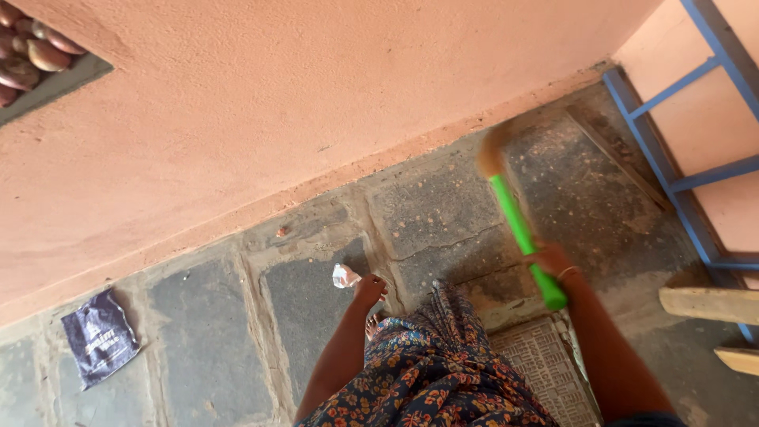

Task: The person sweeps debris across a stone floor toward a drain using a broom.

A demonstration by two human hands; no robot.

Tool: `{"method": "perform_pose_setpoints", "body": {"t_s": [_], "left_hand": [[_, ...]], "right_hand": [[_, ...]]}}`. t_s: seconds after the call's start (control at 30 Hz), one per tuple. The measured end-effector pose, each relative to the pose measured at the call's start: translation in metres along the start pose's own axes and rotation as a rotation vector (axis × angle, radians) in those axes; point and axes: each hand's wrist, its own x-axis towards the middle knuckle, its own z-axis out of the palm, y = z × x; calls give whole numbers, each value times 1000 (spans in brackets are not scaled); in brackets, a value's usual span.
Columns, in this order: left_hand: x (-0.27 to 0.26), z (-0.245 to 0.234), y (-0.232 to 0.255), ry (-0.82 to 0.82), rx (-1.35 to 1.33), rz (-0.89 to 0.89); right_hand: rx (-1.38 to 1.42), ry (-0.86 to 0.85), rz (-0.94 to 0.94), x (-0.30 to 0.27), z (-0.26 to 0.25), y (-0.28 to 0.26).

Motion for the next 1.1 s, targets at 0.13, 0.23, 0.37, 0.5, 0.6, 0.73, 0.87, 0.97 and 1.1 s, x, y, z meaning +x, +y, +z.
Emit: {"method": "perform_pose_setpoints", "body": {"t_s": [0.13, 0.23, 0.37, 0.5, 0.6, 0.73, 0.87, 0.97, 1.1], "left_hand": [[9, 0, 0, -17, -28, 9], [17, -1, 9, -59, 28, -2], [26, -4, 18, -69, -9, 69], [29, -23, 20, -105, -49, 73], [28, -46, 14, -96, -5, 122], [22, -83, -6, -98, -29, 96], [19, -123, -34, -58, -34, 79], [18, -150, -56, -29, -34, 54], [16, -180, -74, -16, -7, 40]], "right_hand": [[118, -220, 61, -36, 51, 1], [340, -384, 163, -67, 45, 16], [540, -386, 278, -116, 22, 10], [609, -212, 298, -138, 2, 13], [556, -75, 287, -134, -6, 12], [497, 94, 322, -98, 5, -17], [552, 64, 239, -75, 54, -57], [401, 20, 247, -66, 110, -81], [346, -127, 281, -80, 215, -98]]}}
